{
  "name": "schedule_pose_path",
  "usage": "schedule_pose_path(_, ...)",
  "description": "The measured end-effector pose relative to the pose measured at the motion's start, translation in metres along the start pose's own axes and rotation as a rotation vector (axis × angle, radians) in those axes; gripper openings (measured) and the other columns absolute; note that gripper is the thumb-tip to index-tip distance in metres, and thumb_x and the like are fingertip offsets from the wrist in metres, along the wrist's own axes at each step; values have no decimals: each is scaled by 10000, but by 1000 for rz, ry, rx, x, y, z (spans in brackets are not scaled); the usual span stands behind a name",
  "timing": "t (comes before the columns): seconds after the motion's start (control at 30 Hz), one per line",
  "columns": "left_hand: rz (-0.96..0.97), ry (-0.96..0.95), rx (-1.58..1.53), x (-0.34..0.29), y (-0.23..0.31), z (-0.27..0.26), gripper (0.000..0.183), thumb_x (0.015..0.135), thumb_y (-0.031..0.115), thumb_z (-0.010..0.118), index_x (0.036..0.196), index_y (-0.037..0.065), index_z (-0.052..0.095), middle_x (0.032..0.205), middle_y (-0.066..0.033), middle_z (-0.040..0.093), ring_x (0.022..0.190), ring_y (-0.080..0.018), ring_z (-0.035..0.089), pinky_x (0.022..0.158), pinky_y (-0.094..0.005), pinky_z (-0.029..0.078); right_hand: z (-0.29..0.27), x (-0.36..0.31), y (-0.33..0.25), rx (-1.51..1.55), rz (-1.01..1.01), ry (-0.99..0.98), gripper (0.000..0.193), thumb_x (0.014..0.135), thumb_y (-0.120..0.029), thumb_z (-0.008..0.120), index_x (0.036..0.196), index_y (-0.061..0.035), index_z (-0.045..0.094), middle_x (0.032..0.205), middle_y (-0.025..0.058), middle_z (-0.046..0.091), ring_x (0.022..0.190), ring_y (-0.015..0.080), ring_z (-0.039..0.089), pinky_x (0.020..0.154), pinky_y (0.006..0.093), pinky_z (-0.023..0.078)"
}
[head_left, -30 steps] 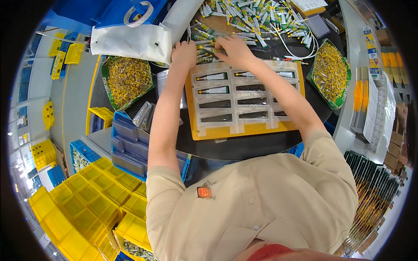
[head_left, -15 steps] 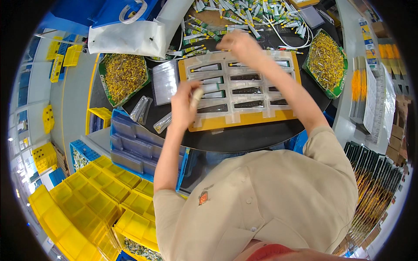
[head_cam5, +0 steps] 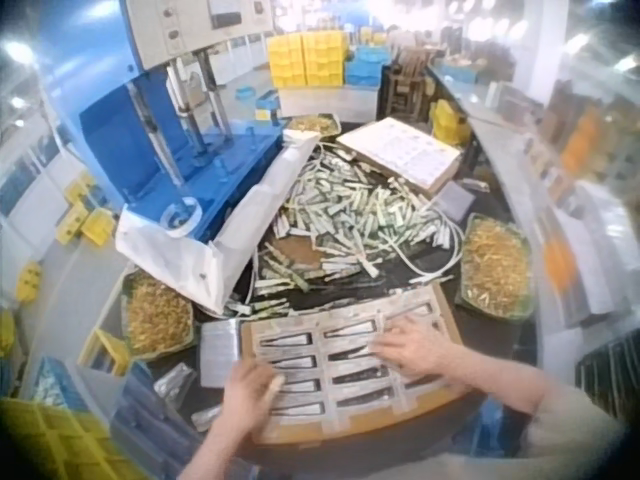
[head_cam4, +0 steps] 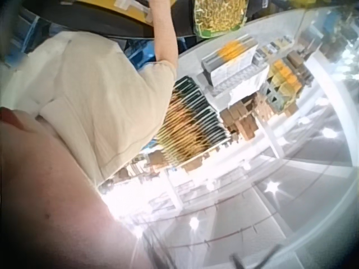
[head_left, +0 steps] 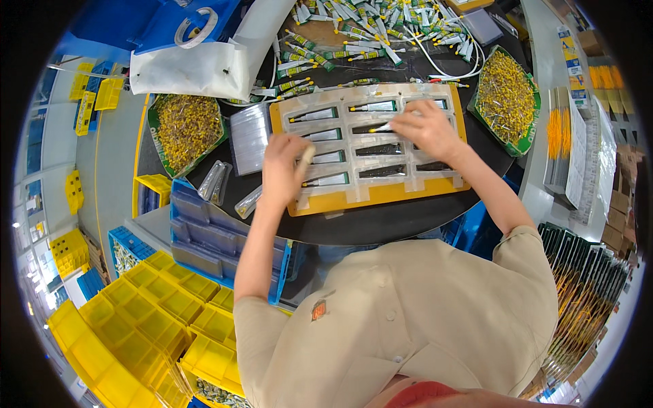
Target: The person repeatedly places small cylindrical components into a yellow tray, inserts yellow pins into each component, and then covers the tray with a white sheet. The person repeats this cycle multiple times, handling components and pins by hand.
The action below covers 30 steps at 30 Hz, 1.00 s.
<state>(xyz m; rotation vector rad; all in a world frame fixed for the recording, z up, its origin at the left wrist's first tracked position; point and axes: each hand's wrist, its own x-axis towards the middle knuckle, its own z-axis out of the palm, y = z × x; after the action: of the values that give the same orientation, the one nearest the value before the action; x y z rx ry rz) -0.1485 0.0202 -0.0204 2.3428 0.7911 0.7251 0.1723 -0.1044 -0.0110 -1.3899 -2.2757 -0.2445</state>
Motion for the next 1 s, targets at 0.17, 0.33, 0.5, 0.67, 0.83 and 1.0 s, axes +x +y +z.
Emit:
schedule_pose_path(0.17, 120, 124, 195, 110, -54, 23, 164, 844, 43, 670, 1007, 53, 690, 968, -114, 628, 950, -339, 579, 842, -437, 482, 35, 37, 23, 221, 53, -37, 217, 752, -72, 689, 963, -93, 737, 1113, 28, 686, 1060, 261, 579, 880, 410, 487)
schedule_pose_path(0.33, 10, -286, 638, 173, -80, 52, 179, 842, 15, 627, 1012, 56, 668, 1041, -136, 612, 1054, -335, 602, 882, -420, 542, 90, 91, 111, -226, 294, -23, 152, 791, -135, 716, 936, -89, 710, 972, 83, 644, 1022, 297, 571, 854, 430, 474)
schedule_pose_path(0.5, 67, -165, 386, 165, -46, 40, 152, 874, 70, 649, 1017, 32, 612, 1038, -148, 627, 975, -287, 648, 757, -394, 558, 60, 79, 85, 182, 262, 66, 211, 794, -202, 759, 972, -115, 687, 954, 45, 670, 970, 267, 579, 844, 413, 458)
schedule_pose_path(0.67, 326, 59, -186, 46, 41, 24, 217, 785, -1, 760, 971, 70, 671, 1049, -119, 706, 894, -277, 702, 785, -342, 557, -6, 2, -10, 132, 40, 131, 231, 764, -175, 749, 991, -131, 748, 1025, -18, 711, 976, 224, 603, 867, 392, 463)
schedule_pose_path(0.83, 457, -250, -176, 4, 68, 50, 300, 748, -5, 737, 1039, 67, 722, 1061, -84, 683, 930, -268, 690, 791, -364, 569, -5, -24, -47, 72, 68, -81, 235, 812, -161, 645, 1022, -147, 749, 1103, -39, 707, 1093, 221, 602, 945, 399, 450)
schedule_pose_path(1.0, 539, -371, -49, 13, 73, 66, 366, 698, 53, 723, 1063, 68, 707, 1065, -54, 666, 1027, -253, 634, 870, -373, 529, 27, 16, 22, 180, 255, 49, 157, 787, -106, 683, 938, -65, 697, 882, 98, 669, 954, 313, 609, 813, 435, 507)
